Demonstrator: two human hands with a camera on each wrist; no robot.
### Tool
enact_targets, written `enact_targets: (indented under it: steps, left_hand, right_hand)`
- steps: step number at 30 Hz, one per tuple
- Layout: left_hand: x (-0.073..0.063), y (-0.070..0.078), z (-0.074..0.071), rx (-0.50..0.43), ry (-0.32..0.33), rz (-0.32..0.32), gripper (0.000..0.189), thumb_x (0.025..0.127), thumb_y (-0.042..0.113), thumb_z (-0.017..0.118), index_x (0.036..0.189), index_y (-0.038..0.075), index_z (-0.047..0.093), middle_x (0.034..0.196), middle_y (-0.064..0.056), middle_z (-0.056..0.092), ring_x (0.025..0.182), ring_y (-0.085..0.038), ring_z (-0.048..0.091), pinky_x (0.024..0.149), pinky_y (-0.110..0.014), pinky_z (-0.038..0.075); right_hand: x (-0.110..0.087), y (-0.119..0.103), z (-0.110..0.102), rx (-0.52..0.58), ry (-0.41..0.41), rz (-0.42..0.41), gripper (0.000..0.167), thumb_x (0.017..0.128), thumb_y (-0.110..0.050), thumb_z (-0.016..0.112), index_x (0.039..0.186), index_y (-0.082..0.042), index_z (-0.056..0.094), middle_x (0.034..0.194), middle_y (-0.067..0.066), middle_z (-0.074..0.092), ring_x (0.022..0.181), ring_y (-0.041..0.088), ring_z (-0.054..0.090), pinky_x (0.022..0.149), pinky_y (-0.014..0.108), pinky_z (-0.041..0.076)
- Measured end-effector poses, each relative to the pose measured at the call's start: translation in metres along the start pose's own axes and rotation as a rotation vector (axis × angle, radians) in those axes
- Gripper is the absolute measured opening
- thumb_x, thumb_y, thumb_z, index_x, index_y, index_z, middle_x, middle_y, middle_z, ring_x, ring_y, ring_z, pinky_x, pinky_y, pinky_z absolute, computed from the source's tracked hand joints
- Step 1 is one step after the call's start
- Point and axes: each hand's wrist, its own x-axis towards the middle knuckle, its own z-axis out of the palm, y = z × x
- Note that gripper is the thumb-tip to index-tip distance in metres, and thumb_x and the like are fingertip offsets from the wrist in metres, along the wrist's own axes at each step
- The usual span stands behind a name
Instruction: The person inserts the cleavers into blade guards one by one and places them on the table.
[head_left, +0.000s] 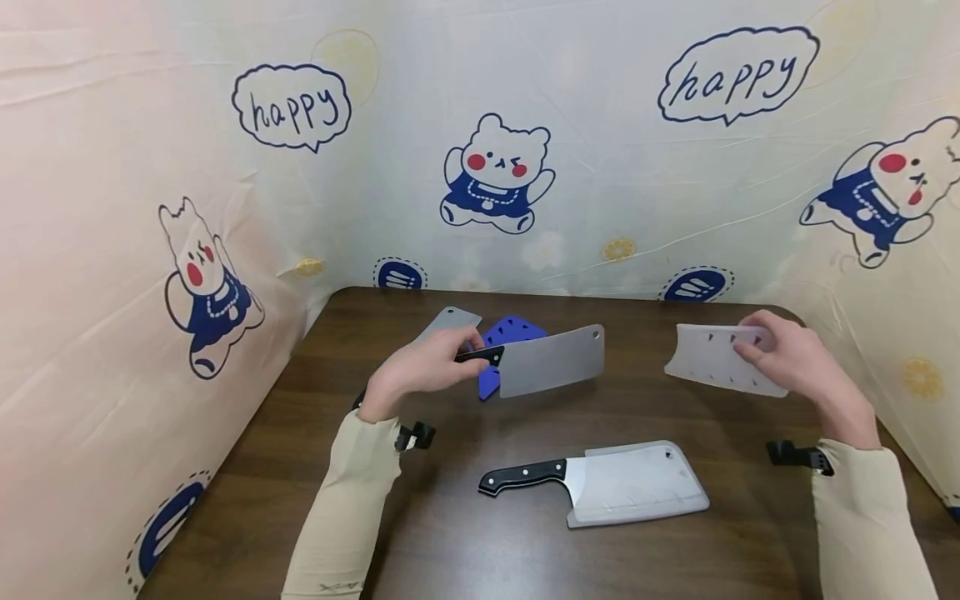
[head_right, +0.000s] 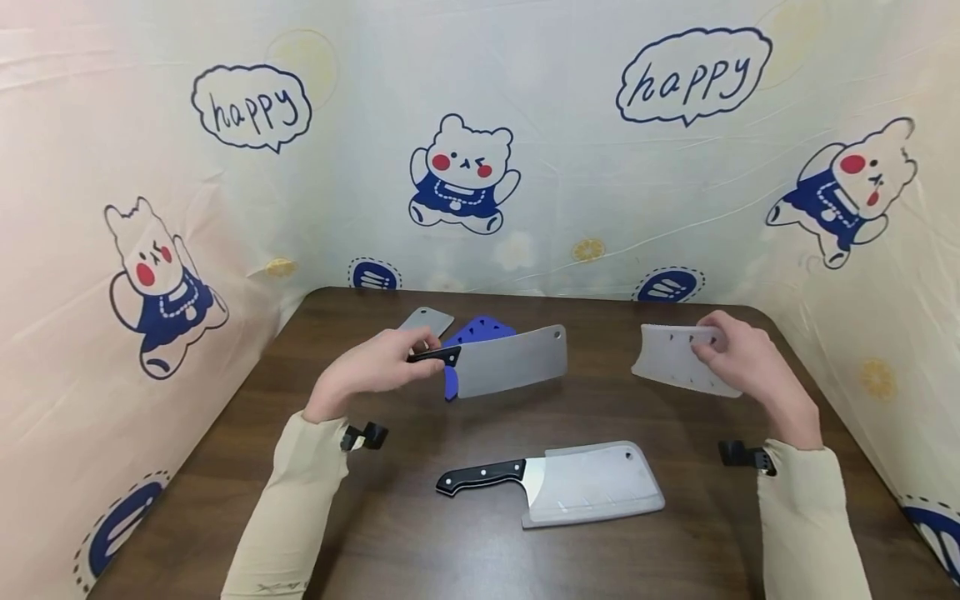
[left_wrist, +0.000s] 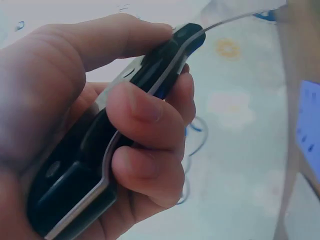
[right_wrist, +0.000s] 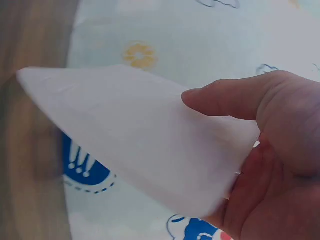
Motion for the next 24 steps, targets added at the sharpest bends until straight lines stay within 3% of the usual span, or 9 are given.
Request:
enact_targets:
  steps: [6,11,14,19,24]
  left_hand:
    - [-0.01,0.006,-0.018,-0.048,0.049,-0.025,0.025,0.097,0.036,0.061,0.109,0.015,0.064,0.094,-0.004,0.063,0.072,-0.017,0.058,0.063,-0.03,0.052]
    - [-0.015,0.005,-0.025,-0.101,0.08,-0.001,0.024,0.098,0.036,0.059,0.108,0.016,0.067,0.078,-0.005,0.056,0.056,-0.019,0.052,0.056,-0.031,0.047]
    - [-0.016,0.001,-0.027,-0.115,0.102,0.005,0.023,0.1,0.036,0.056,0.109,0.017,0.067,0.079,-0.004,0.057,0.057,-0.019,0.053,0.058,-0.032,0.045]
    - [-0.018,-0.006,-0.03,-0.153,0.15,-0.001,0.026,0.102,0.035,0.051,0.112,0.016,0.065,0.087,-0.01,0.059,0.064,-0.022,0.055,0.06,-0.033,0.047]
    - [-0.02,-0.01,-0.032,-0.257,0.181,0.01,0.026,0.103,0.036,0.049,0.107,0.012,0.061,0.084,-0.012,0.062,0.059,-0.023,0.051,0.054,-0.032,0.046]
  right_hand:
    - [-0.001,-0.008,-0.011,0.094,0.104,-0.045,0.034,0.097,-0.026,0.061,0.119,-0.001,0.055,0.103,0.028,0.061,0.081,0.034,0.056,0.06,0.031,0.044]
    - [-0.008,-0.015,-0.016,0.206,0.143,-0.035,0.037,0.097,-0.033,0.06,0.123,-0.007,0.055,0.112,0.023,0.061,0.077,0.004,0.056,0.061,0.019,0.046]
    - [-0.011,-0.017,-0.017,0.272,0.186,-0.031,0.038,0.098,-0.033,0.059,0.126,-0.01,0.055,0.112,0.005,0.061,0.077,-0.008,0.052,0.063,0.014,0.046]
    - [-0.014,-0.022,-0.014,0.371,0.292,-0.05,0.036,0.099,-0.028,0.057,0.13,-0.009,0.055,0.103,-0.023,0.052,0.084,-0.006,0.052,0.067,0.007,0.043]
    - [-0.016,-0.027,-0.013,0.466,0.399,-0.068,0.036,0.101,-0.025,0.053,0.135,-0.013,0.054,0.112,-0.022,0.053,0.092,-0.001,0.054,0.072,0.006,0.043]
